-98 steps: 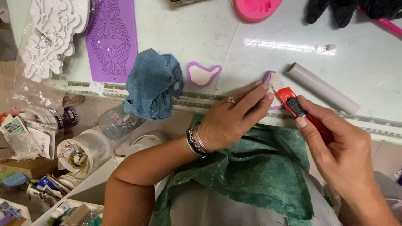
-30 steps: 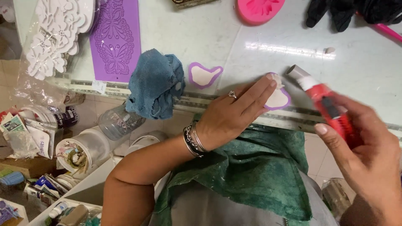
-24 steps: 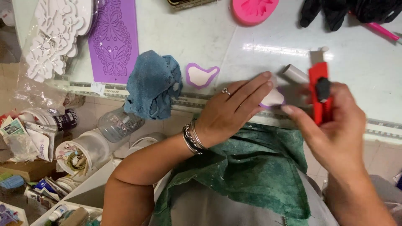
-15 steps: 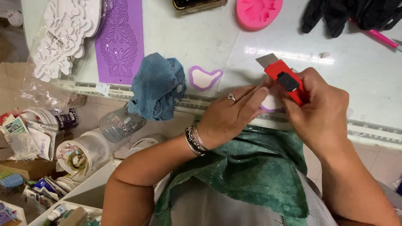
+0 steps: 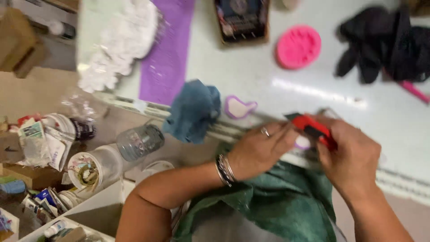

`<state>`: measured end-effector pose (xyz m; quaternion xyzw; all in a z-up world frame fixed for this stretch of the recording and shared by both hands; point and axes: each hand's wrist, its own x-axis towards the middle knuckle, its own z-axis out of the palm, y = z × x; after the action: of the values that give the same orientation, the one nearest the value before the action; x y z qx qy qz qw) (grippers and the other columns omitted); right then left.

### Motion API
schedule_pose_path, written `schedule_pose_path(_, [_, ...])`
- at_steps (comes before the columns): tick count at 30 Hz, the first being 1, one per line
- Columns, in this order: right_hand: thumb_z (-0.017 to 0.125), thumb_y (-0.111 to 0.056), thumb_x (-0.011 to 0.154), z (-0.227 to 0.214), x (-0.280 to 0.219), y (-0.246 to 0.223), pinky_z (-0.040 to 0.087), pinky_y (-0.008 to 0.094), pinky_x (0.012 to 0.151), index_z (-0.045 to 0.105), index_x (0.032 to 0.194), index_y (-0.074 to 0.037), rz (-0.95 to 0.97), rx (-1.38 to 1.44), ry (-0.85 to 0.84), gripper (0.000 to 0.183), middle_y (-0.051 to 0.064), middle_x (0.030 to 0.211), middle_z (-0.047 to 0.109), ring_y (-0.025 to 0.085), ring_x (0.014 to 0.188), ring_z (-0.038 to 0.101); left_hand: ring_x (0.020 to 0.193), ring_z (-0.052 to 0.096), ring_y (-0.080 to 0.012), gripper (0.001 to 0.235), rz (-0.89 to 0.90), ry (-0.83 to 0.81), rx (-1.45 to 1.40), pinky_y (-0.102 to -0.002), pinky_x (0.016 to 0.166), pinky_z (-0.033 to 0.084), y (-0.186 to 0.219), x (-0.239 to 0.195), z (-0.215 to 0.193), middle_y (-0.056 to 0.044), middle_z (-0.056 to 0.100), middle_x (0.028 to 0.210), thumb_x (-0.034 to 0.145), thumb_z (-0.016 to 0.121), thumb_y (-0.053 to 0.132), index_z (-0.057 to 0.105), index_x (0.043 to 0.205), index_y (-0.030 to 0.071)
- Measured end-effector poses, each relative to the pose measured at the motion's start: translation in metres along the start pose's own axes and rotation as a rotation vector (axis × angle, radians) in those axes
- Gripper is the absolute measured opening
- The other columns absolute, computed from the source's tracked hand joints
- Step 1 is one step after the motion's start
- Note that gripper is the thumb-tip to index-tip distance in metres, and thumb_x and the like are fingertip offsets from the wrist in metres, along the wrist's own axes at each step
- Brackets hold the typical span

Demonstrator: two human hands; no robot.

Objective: Trimming excess material from a small clay mold using a utility knife to finish the piece.

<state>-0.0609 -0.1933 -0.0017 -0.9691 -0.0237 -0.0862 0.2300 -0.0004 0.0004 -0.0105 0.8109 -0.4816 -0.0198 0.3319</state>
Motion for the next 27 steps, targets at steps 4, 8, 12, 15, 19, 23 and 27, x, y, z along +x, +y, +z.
schedule_pose_path(4, [0.061, -0.005, 0.072, 0.006, 0.001, 0.0, 0.042, 0.028, 0.06, 0.066, 0.105, -0.019, 0.039, -0.086, 0.032, 0.037, -0.002, 0.088, 0.065, 0.019, 0.073, 0.06, 0.09, 0.059, -0.0339, 0.043, 0.067, 0.131, 0.06, -0.041, 0.075, 0.058, 0.005, 0.005, -0.008, -0.023, 0.056, 0.101, 0.094, 0.053, 0.002, 0.028, 0.128, -0.006])
schedule_pose_path(8, [0.06, 0.0, 0.073, 0.004, 0.003, -0.006, 0.041, 0.024, 0.06, 0.066, 0.097, -0.016, -0.003, -0.04, 0.088, 0.029, -0.003, 0.099, 0.068, 0.015, 0.077, 0.061, 0.093, 0.06, -0.0318, 0.041, 0.061, 0.161, 0.111, -0.043, 0.085, 0.057, 0.007, 0.002, -0.005, -0.021, 0.06, 0.101, 0.092, 0.055, 0.001, 0.034, 0.127, -0.006])
schedule_pose_path(12, [0.056, 0.006, 0.079, 0.006, 0.01, -0.009, 0.043, 0.023, 0.062, 0.066, 0.098, -0.012, -0.069, -0.036, 0.122, 0.028, -0.002, 0.098, 0.069, 0.012, 0.079, 0.062, 0.091, 0.056, -0.0268, 0.043, 0.066, 0.136, 0.154, -0.04, 0.089, 0.054, 0.008, 0.005, -0.012, -0.018, 0.058, 0.108, 0.099, 0.047, 0.009, 0.029, 0.135, -0.006])
schedule_pose_path(15, [0.053, 0.009, 0.071, 0.004, 0.005, -0.01, 0.047, 0.033, 0.068, 0.059, 0.102, -0.005, -0.129, -0.085, 0.118, 0.035, 0.012, 0.107, 0.065, 0.028, 0.096, 0.065, 0.121, 0.054, -0.0248, 0.037, 0.136, 0.009, 0.323, -0.034, 0.102, 0.046, 0.01, 0.006, -0.006, -0.016, 0.045, 0.134, 0.098, 0.05, 0.025, 0.049, 0.127, 0.001])
schedule_pose_path(19, [0.054, 0.011, 0.081, -0.008, 0.016, -0.023, 0.041, 0.029, 0.054, 0.051, 0.085, -0.002, -0.186, -0.014, 0.163, 0.014, 0.013, 0.097, 0.063, 0.024, 0.08, 0.061, 0.115, 0.056, -0.02, 0.035, 0.105, 0.008, 0.354, -0.03, 0.094, 0.051, 0.008, 0.011, -0.006, -0.011, 0.045, 0.134, 0.094, 0.044, 0.001, 0.046, 0.129, 0.003])
schedule_pose_path(23, [0.047, 0.018, 0.072, -0.008, 0.009, -0.017, 0.044, 0.027, 0.064, 0.051, 0.091, 0.001, -0.182, 0.088, 0.153, 0.026, 0.015, 0.097, 0.059, 0.026, 0.087, 0.06, 0.121, 0.049, -0.021, 0.036, 0.083, -0.072, 0.301, -0.032, 0.1, 0.044, 0.008, 0.013, -0.015, -0.013, 0.045, 0.134, 0.093, 0.039, 0.003, 0.045, 0.129, 0.002])
schedule_pose_path(27, [0.047, 0.021, 0.064, -0.023, -0.006, -0.005, 0.043, 0.028, 0.077, 0.056, 0.082, -0.002, 0.033, 0.211, 0.208, 0.03, 0.012, 0.094, 0.063, 0.025, 0.09, 0.06, 0.118, 0.056, -0.0246, 0.03, 0.128, 0.07, 0.281, -0.035, 0.093, 0.054, 0.003, 0.008, -0.008, -0.014, 0.043, 0.135, 0.099, 0.042, 0.003, 0.044, 0.129, 0.0])
